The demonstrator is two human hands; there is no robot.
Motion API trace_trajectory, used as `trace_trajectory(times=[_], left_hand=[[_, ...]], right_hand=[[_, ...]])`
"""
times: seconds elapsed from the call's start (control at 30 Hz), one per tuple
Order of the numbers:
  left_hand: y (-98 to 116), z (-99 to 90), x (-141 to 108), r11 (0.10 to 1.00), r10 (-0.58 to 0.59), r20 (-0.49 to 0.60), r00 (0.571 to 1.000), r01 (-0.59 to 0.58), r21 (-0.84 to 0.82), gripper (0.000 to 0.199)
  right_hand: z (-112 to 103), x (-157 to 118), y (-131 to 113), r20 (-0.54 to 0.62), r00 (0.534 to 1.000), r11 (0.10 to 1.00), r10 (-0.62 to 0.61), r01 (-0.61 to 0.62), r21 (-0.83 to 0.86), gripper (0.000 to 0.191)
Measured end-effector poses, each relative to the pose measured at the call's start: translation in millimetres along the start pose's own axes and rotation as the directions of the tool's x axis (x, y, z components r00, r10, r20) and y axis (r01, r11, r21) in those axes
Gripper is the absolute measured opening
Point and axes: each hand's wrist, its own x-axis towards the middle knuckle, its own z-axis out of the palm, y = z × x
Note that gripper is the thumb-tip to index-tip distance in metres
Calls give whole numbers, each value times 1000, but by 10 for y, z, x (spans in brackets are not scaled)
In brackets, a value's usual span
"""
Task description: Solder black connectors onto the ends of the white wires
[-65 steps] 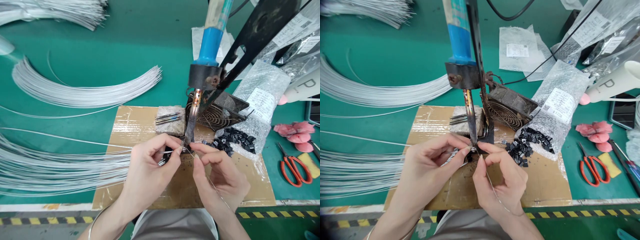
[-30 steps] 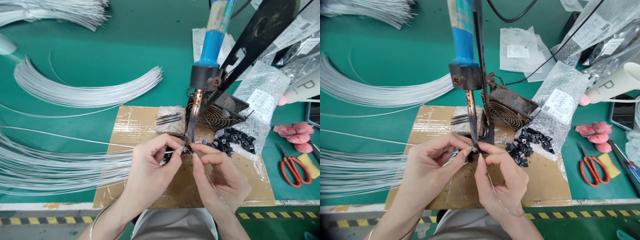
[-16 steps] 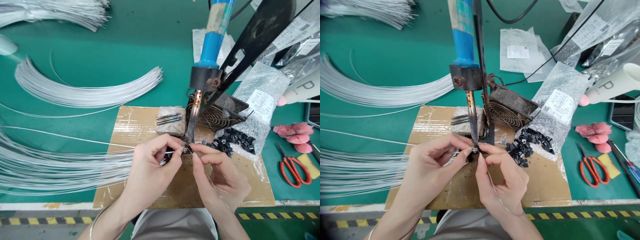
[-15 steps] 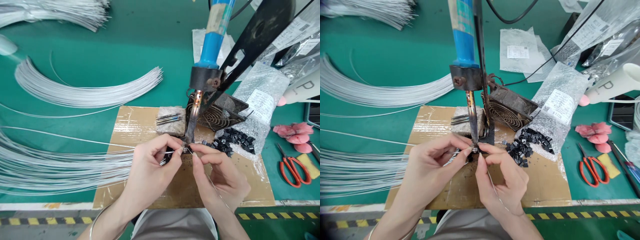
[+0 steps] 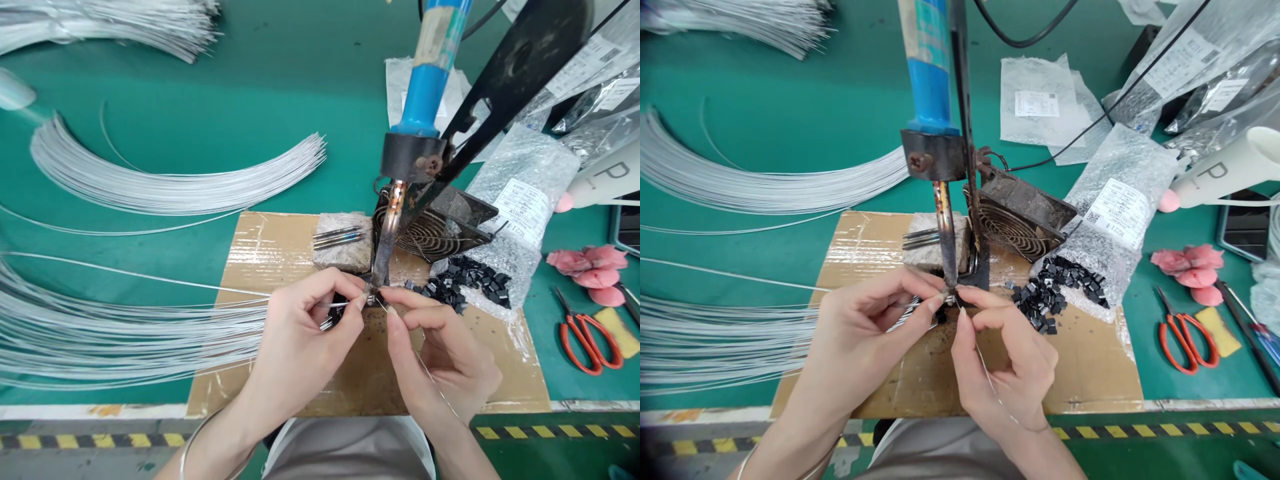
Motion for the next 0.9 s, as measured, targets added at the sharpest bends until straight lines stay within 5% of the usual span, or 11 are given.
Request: trace_trajectory(times=[0.47, 0.67, 0.73, 0.8, 0.87, 0.9], left_hand=[[-71, -25, -10, 999, -22, 16, 1000, 21, 47, 14], [-125, -73, -122, 972, 133, 6, 991, -132, 196, 17], [-157, -120, -185, 889, 315, -30, 948, -284, 359, 19], [-223, -176, -241, 713, 541, -53, 839, -424, 559, 23], [-332, -223, -277, 558, 675, -63, 735, -453, 696, 27], [-397, -238, -287, 536, 688, -80, 721, -431, 726, 26]], right_hand=[[-2, -32, 34, 48, 994, 991, 101, -105, 78, 19], [-238, 54, 160, -230, 961, 988, 151, -149, 30, 18], [-396, 100, 260, -339, 927, 985, 162, -170, 5, 18], [-565, 130, 371, -423, 893, 984, 154, -180, -20, 19], [-716, 136, 471, -502, 858, 985, 107, -161, -66, 20], [-777, 131, 511, -542, 836, 982, 91, -166, -91, 20]])
